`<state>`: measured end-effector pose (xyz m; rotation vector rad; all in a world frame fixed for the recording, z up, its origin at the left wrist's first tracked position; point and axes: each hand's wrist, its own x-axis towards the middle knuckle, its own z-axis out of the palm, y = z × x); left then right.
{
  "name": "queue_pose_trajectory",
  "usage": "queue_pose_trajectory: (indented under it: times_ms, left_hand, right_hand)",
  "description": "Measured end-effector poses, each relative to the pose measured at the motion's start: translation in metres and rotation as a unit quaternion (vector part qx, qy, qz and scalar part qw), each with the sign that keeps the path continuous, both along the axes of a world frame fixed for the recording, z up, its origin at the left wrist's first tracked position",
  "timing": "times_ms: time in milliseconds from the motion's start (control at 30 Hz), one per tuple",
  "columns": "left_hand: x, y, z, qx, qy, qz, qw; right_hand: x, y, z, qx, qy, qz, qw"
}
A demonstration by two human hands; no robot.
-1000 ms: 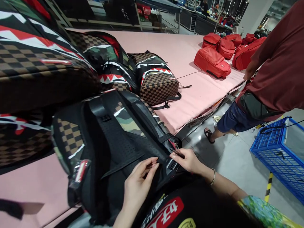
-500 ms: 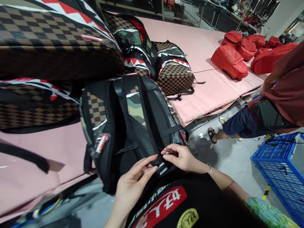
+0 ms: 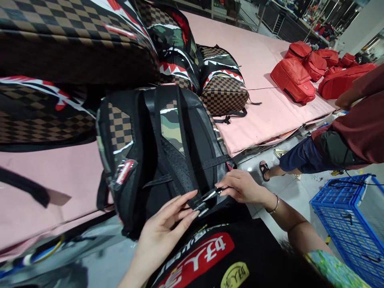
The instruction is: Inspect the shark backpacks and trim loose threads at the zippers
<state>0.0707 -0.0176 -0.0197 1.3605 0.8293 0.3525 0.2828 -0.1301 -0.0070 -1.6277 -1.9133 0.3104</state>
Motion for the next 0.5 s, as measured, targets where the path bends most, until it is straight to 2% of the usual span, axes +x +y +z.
queue_pose_trajectory:
  times_ms: [133, 267, 500]
  left_hand:
    - [-0.001, 0.0, 0.001, -0.001, 0.0, 0.0, 1.0]
    - [0.001, -0.001, 0.002, -0.011, -0.003, -0.006, 1.0]
    - [0.003, -0.002, 0.002, -0.004, -0.001, -0.005, 1.0]
  right_hand:
    - [0.006, 0.005, 0.005, -0.021, -0.024, 0.031, 0.999]
    - [0.008, 0.008, 0.009, -0.011, -0.018, 0.038, 0.999]
    - [0.006, 0.013, 0.005, -0.021, -0.04, 0.051, 0.998]
